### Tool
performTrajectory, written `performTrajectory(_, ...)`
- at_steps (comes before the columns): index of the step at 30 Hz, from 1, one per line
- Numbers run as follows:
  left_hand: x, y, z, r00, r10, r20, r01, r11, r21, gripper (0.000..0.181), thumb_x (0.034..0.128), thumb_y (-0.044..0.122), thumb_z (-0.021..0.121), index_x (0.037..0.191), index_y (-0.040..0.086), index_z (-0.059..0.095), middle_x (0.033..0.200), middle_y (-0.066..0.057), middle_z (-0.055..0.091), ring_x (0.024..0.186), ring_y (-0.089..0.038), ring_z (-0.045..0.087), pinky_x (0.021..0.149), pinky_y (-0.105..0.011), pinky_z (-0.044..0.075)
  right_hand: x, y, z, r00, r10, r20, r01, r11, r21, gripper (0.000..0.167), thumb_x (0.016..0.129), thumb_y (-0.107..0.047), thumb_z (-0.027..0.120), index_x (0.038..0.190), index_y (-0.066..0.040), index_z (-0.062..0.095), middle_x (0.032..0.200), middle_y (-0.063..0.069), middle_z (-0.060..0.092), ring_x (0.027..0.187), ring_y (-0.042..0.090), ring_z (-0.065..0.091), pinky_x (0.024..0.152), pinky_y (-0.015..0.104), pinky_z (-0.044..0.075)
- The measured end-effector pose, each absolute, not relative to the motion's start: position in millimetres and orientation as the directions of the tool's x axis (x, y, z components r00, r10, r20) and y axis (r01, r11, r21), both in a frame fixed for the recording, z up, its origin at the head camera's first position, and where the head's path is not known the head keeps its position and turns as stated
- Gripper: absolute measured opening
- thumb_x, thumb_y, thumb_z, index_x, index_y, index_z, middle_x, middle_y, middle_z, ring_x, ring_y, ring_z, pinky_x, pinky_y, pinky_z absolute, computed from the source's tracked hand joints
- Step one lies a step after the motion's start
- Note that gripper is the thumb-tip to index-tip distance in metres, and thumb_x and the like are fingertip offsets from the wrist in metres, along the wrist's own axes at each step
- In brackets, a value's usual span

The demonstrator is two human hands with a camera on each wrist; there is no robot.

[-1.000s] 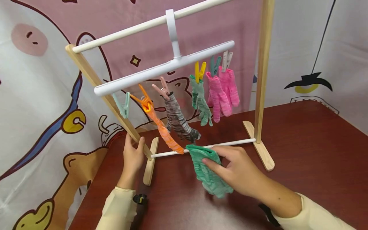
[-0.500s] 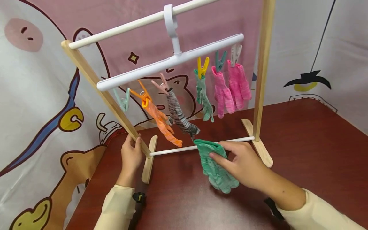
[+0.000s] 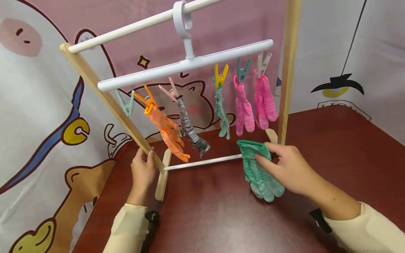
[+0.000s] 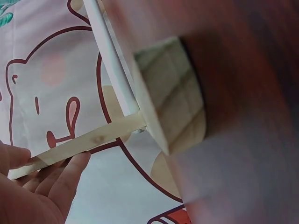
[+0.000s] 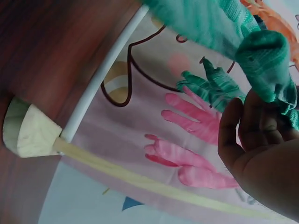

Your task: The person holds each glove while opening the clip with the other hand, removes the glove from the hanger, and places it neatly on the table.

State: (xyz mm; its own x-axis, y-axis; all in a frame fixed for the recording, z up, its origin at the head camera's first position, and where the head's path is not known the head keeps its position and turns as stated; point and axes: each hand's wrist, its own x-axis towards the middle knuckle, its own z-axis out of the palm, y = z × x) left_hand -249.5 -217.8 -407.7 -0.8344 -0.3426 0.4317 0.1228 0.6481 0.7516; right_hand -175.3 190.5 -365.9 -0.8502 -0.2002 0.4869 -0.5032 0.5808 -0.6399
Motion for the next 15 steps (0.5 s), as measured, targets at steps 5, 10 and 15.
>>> performTrajectory(5, -249, -220, -408, -0.836, -0.343, 0.429, 0.111, 0.66, 0.743, 0.02, 0.1016, 0.017, 0.058, 0.118, 0.009, 0.065, 0.113, -0.018, 0.073, 0.099, -0.032, 0.073, 0.079, -0.05, 0.059, -185, 203, -368, -0.907, -0.208, 0.366, -0.416, 0.574, -0.705, 0.028, 0.091, -0.007, 0.07, 0.118, 0.0, 0.07, 0.101, 0.013, 0.074, 0.074, -0.004, 0.063, 0.062, 0.015, 0.052)
performTrajectory(10, -248, -219, -407, -0.845, -0.345, 0.409, 0.103, 0.646, 0.756, 0.02, 0.1019, 0.018, 0.058, 0.119, 0.01, 0.065, 0.115, -0.018, 0.073, 0.099, -0.031, 0.073, 0.079, -0.049, 0.059, -191, 210, -370, -0.938, -0.23, 0.259, -0.346, 0.604, -0.718, 0.021, 0.094, -0.009, 0.067, 0.113, -0.002, 0.071, 0.093, 0.007, 0.072, 0.072, -0.001, 0.06, 0.06, 0.022, 0.051)
performTrajectory(15, -247, -218, -407, -0.842, -0.34, 0.42, 0.113, 0.65, 0.752, 0.019, 0.1015, 0.018, 0.059, 0.117, 0.01, 0.065, 0.114, -0.018, 0.073, 0.1, -0.032, 0.073, 0.08, -0.05, 0.059, -195, 214, -373, -0.941, -0.275, 0.198, -0.33, 0.606, -0.724, 0.016, 0.095, -0.011, 0.065, 0.109, -0.004, 0.071, 0.091, 0.002, 0.071, 0.074, -0.001, 0.06, 0.063, 0.022, 0.052)
